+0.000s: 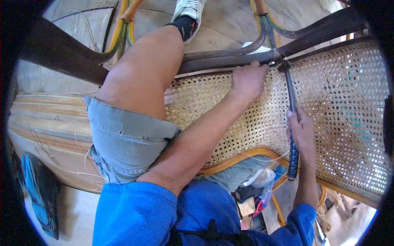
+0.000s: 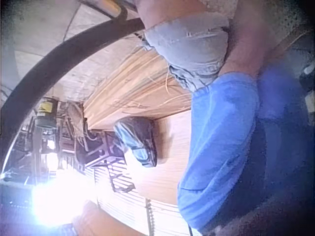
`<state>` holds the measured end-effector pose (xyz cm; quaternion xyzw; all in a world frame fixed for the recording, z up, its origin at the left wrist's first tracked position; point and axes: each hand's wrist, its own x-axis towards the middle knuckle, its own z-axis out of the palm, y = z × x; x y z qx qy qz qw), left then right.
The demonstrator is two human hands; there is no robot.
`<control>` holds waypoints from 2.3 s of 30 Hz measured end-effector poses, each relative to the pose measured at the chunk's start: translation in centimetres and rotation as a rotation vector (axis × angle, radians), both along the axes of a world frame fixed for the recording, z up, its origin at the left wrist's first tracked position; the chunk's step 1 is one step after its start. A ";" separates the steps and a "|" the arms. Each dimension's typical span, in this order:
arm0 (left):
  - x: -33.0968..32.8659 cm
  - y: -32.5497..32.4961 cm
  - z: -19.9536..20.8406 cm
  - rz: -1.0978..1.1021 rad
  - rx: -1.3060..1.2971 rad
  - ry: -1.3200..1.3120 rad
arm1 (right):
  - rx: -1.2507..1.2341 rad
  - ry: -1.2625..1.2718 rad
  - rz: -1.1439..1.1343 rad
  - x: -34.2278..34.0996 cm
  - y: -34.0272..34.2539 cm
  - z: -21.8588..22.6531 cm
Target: The person repairs a rattan chair seat by inserting thin wooden sticks into the frame and tapping them in with a hammer. They then apply glue from a red bottle along the edge of the rattan weave to secure the material.
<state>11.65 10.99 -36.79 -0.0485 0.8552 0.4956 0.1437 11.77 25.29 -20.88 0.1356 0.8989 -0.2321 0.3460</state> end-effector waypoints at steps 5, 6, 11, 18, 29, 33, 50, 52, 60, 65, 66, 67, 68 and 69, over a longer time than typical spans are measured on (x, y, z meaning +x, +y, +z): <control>0.1 -0.1 -0.2 -0.040 -0.008 0.025 | 0.156 0.015 0.208 -0.5 0.4 -1.0; 0.0 -0.1 -0.3 -0.045 0.004 0.020 | 0.191 0.038 0.291 -0.6 0.4 -1.3; 0.1 -0.4 -0.8 -0.055 -0.014 -0.005 | 0.260 0.002 0.331 -1.5 -0.1 -1.5; 0.3 -0.2 -0.8 0.013 0.035 -0.007 | 0.325 0.055 0.533 -1.9 -2.1 -0.4; 0.5 -0.3 -0.9 0.108 0.109 0.020 | 0.379 0.049 0.489 -1.7 -2.7 0.0; 0.7 0.0 -1.3 0.189 0.121 0.054 | 0.224 0.183 0.543 -1.3 -3.6 0.3; -0.1 -2.3 0.6 0.071 -0.071 -0.108 | 0.291 0.033 0.336 -0.2 -1.4 -1.2; 0.5 -4.9 1.8 -0.029 -0.180 -0.161 | 0.210 0.081 0.188 1.0 -0.7 0.7; 5.0 -19.3 14.4 0.060 0.066 -0.150 | -0.226 0.465 -0.424 14.9 4.5 6.3; 13.4 -30.4 25.1 0.424 0.007 -0.225 | -0.151 0.524 -0.555 28.2 8.9 2.6; 14.9 -32.7 26.6 0.461 -0.053 -0.239 | -0.049 0.487 -0.532 31.1 9.6 1.6; 16.4 -34.6 27.4 0.500 -0.077 -0.251 | 0.024 0.453 -0.509 34.0 10.0 0.5; 17.7 -36.2 27.8 0.601 -0.157 -0.287 | 0.051 0.413 -0.618 36.9 10.0 -0.8; 18.5 -37.5 27.4 0.449 -0.331 -0.198 | 0.123 0.365 -0.600 39.6 9.9 -2.1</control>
